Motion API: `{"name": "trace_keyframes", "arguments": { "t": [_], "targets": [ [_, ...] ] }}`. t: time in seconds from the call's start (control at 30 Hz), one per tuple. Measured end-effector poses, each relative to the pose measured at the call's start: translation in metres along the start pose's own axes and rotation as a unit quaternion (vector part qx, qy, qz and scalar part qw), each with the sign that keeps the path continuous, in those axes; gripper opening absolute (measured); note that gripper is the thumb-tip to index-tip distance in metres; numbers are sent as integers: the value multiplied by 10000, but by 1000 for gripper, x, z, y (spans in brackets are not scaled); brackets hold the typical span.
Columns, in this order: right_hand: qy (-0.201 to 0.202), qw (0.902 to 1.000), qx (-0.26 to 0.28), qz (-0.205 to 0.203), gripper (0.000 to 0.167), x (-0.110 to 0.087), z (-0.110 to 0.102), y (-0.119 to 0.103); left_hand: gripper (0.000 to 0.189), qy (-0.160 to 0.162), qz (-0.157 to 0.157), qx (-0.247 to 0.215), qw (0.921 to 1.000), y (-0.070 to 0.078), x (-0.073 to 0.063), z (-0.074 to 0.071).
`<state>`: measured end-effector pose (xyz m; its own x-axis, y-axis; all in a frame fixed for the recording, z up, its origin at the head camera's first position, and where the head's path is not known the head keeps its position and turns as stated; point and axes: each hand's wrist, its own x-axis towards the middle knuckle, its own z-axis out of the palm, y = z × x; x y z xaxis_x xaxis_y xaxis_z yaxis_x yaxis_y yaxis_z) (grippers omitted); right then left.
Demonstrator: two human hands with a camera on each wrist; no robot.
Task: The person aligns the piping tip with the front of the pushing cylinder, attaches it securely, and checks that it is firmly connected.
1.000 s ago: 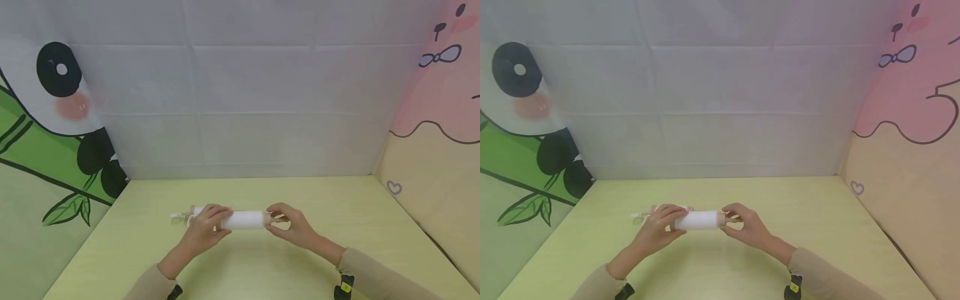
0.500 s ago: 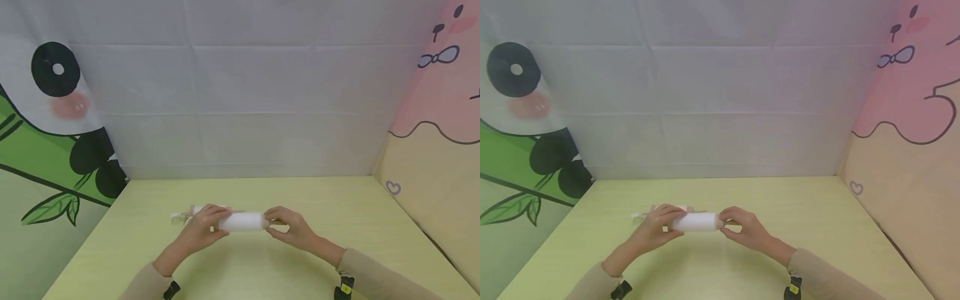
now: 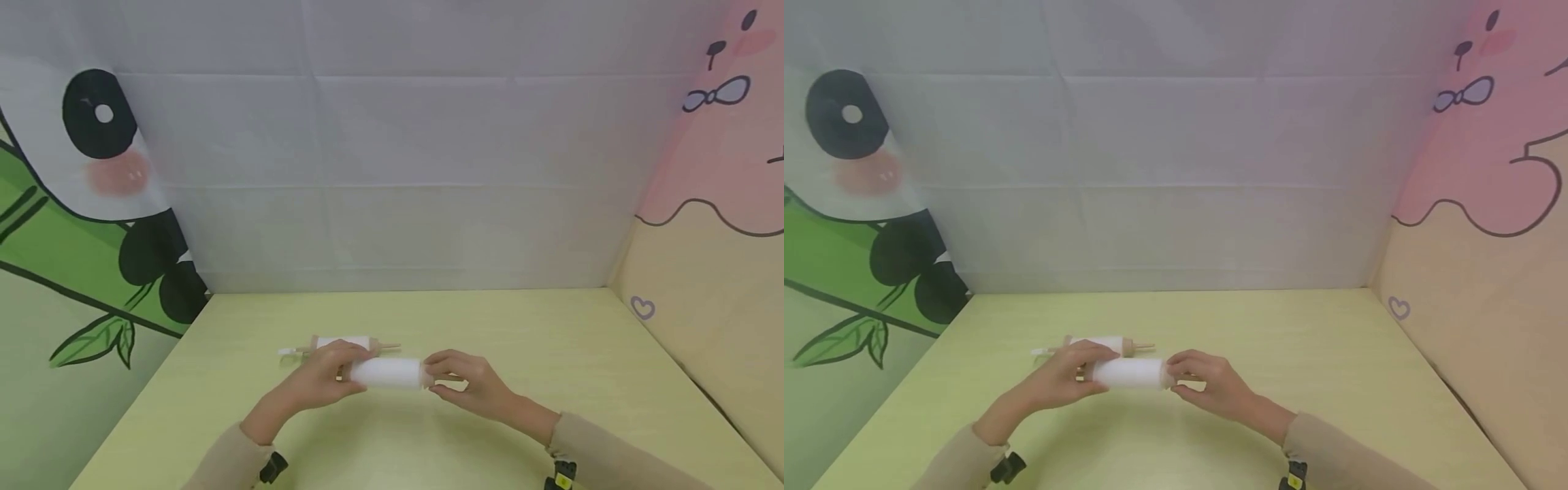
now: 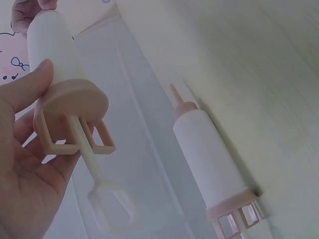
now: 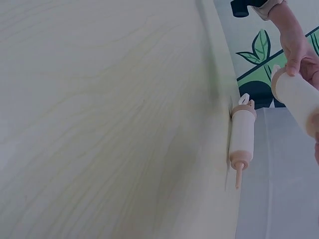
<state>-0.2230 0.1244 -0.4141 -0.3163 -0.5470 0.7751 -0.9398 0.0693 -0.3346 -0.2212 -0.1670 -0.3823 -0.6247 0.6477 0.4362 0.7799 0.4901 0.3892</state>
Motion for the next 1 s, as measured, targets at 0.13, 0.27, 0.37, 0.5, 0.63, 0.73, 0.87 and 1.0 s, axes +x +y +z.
{"name": "trace_keyframes", "arguments": {
  "t": [0.13, 0.27, 0.37, 0.5, 0.63, 0.73, 0.87, 1.0],
  "targets": [
    [34, 9997, -171, -179, 27, 2, -2, 0, 42, 153, 28, 111, 9998, 3, 0, 1],
    [97, 9981, -427, -432, 17, 5, -7, 1, 43, 358, 1, 271, 9990, 7, 1, 3],
    [129, 9968, -527, -584, 15, 8, -9, 1, 43, 341, -36, 275, 9990, 8, 2, 2],
    [204, 9952, -609, -735, 14, 8, -9, 2, 42, 254, -104, 242, 9993, 9, 2, 1],
    [209, 9957, -595, -681, 13, 6, -9, 3, 42, 271, -150, 220, 9993, 10, 2, 2],
    [146, 9975, -536, -439, 15, 4, -9, 4, 44, 324, -163, 258, 9990, 11, 2, 3],
    [69, 9995, -303, 1, 29, 2, -9, 2, 45, 441, -142, 430, 9980, 15, 3, 4],
    [106, 9995, -125, 252, 42, 6, -12, -2, 47, 648, -7, 635, 9959, 18, 5, 5]
  ]
}}
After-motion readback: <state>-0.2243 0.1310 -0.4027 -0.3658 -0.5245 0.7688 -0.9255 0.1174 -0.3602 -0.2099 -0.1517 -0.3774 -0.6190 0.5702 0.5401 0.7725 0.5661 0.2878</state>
